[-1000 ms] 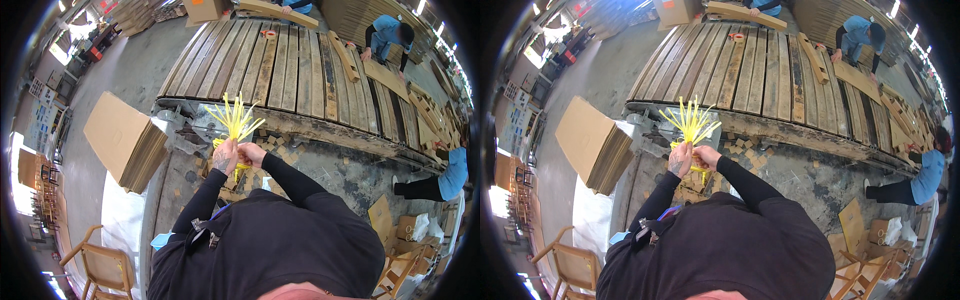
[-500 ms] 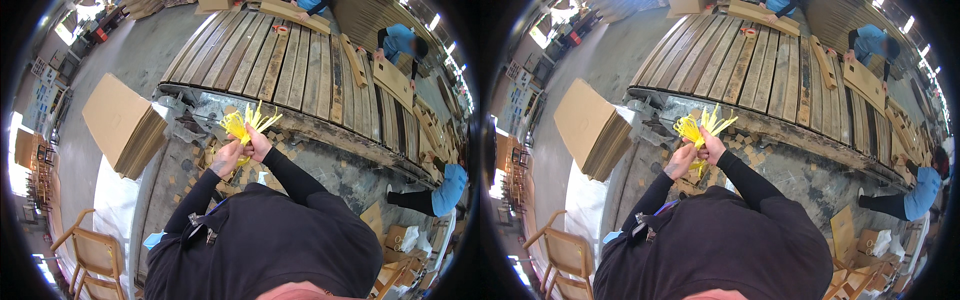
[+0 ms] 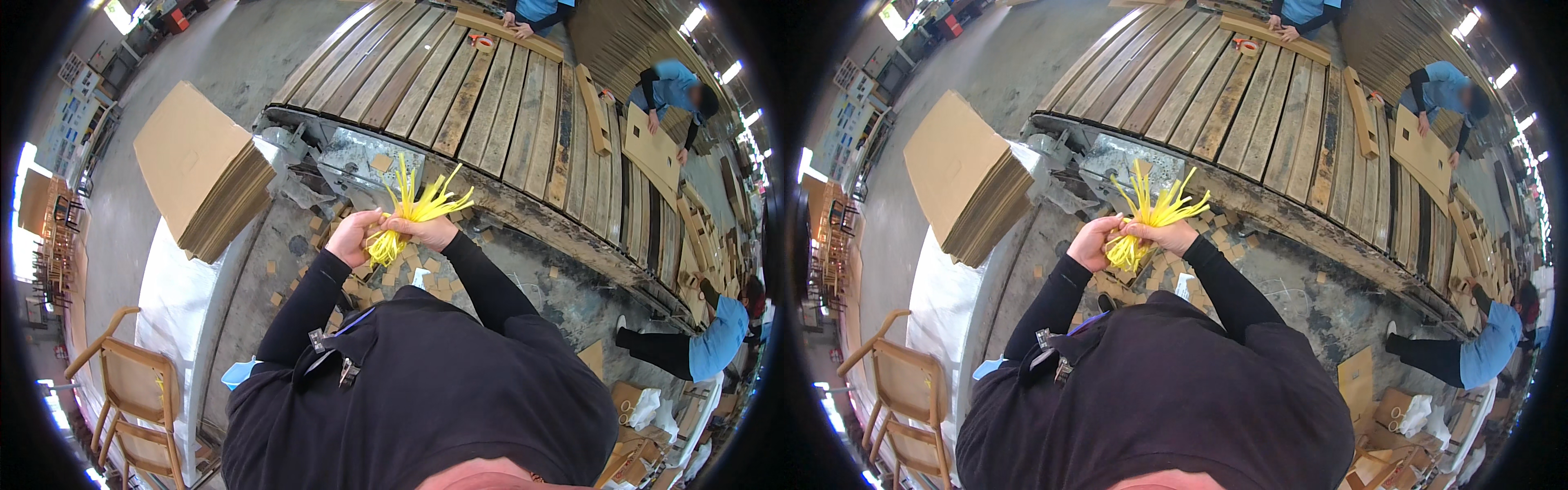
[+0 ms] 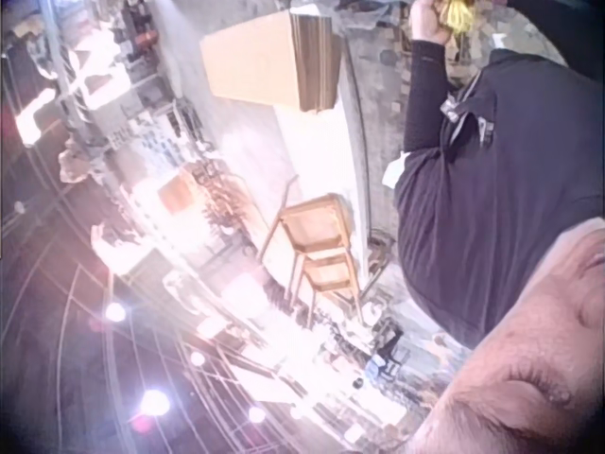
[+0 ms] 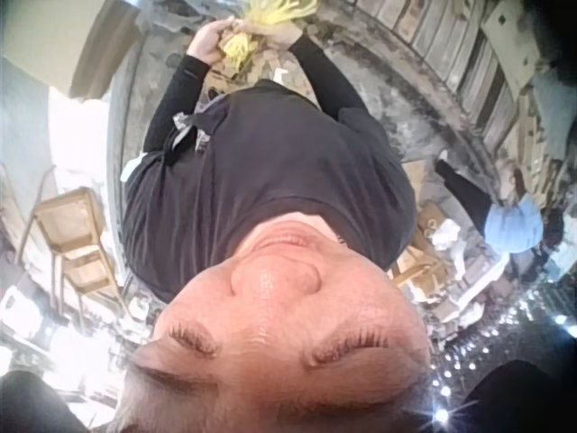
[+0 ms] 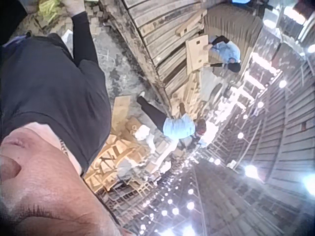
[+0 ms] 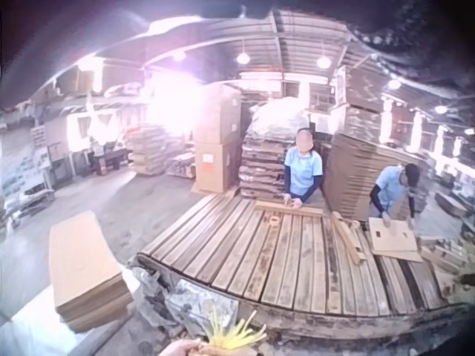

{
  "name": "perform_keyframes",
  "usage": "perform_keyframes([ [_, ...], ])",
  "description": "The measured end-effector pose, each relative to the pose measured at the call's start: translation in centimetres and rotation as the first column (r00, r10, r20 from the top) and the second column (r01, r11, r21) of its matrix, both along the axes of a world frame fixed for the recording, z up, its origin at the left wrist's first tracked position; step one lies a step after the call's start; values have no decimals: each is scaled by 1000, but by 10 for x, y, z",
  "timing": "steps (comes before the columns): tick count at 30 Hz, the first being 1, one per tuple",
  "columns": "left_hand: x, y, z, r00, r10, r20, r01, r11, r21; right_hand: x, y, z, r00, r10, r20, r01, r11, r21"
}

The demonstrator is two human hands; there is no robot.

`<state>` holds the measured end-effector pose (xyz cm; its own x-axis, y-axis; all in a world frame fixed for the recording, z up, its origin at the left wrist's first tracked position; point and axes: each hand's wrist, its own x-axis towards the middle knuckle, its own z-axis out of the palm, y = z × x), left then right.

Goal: The person handles yellow plastic ties and repeatedly picks up, inspects, and places flat cardboard pieces on a wooden pallet. The person also briefly picks up small cardboard scraps from the floor.

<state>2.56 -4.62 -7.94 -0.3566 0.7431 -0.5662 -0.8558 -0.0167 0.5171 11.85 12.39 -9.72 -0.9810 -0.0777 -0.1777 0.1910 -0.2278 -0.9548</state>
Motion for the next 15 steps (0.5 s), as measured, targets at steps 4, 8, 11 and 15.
perform_keyframes([
  [4,-2,1,4,932,48,-360,-54,998,-7,-7,-1,1,894,34,-447,234,816,528],
  [8,0,1,2,843,-18,-538,9,1000,-20,-7,-13,-8,908,-277,-313,375,870,320],
  [11,7,0,-3,881,42,-470,-32,999,30,-10,-14,-14,857,-360,-368,492,782,382],
  [15,15,0,-14,966,178,-186,-169,984,64,-13,-15,-21,759,-354,-547,631,608,482],
])
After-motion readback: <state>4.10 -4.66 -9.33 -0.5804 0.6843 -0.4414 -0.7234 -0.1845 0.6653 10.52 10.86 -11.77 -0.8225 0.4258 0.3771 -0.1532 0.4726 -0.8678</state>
